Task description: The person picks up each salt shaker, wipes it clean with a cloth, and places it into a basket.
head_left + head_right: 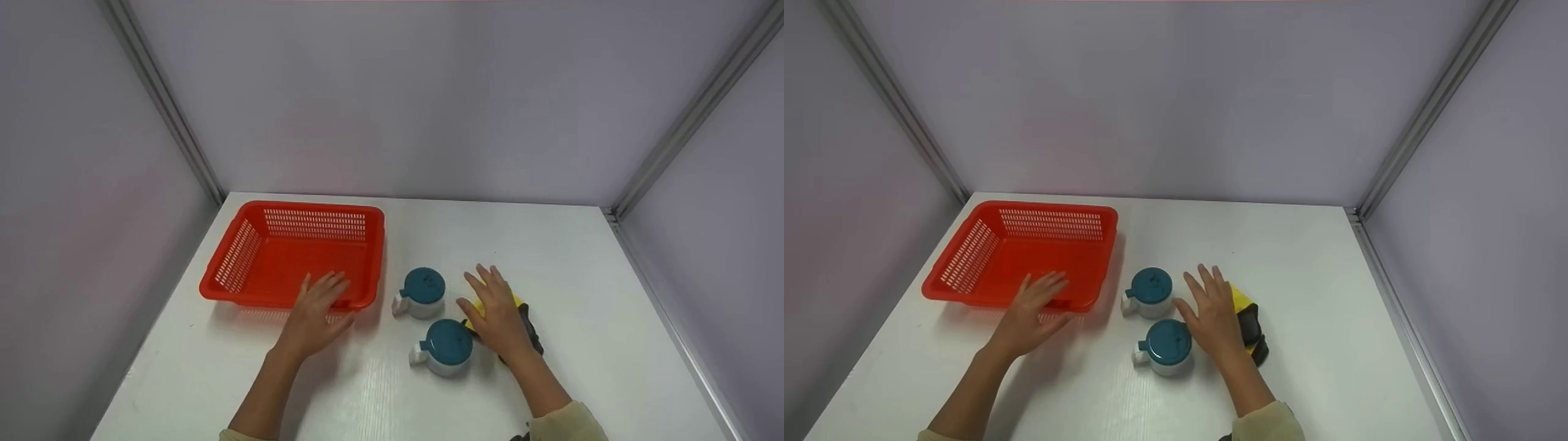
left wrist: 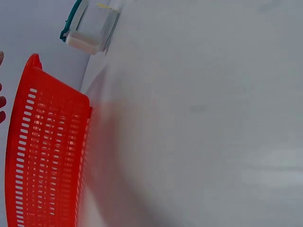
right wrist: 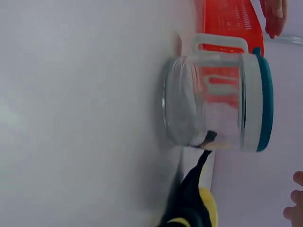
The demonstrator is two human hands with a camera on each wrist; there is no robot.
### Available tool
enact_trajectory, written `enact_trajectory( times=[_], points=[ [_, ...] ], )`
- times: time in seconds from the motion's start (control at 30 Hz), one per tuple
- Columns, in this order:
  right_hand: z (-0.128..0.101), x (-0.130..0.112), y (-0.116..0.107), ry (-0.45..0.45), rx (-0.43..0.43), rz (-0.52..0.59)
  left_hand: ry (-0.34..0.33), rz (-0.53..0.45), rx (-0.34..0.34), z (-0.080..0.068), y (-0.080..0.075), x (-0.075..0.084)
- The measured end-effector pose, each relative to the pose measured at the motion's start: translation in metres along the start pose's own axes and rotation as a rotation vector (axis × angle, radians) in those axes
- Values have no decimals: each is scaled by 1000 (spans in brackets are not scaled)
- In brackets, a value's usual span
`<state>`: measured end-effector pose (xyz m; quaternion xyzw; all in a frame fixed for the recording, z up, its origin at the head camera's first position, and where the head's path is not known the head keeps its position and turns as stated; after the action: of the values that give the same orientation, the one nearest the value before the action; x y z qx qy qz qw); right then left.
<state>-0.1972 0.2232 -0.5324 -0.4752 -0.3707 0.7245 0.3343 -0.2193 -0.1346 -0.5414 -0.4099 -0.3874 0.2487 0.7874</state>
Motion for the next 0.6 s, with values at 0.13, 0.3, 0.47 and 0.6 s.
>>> enact_trajectory(
  times=[0.13, 0.3, 0.47, 0.6],
  points=[
    [-13, 31, -4, 143, -59, 58, 11, -4, -9, 5, 8, 12],
    [-30, 72, 6, 316, -216, 110, 0, -22, -32, 9, 14, 26],
    [-45, 95, 22, 374, -383, 67, -23, 7, -88, 12, 20, 38],
    [-45, 98, 27, 362, -387, 35, -28, 15, -122, 14, 24, 46]
  ],
)
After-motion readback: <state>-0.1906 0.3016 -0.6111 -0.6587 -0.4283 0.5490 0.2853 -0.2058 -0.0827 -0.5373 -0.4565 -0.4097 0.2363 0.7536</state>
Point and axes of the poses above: each hand's wrist, its own z-axis towards the middle knuckle, its own y-axis out of the palm, x = y × z, the point moved 2 cm from there along z, towards the middle knuckle, and after that the axes turned 9 degrees about -x, right-handed, at the moved point
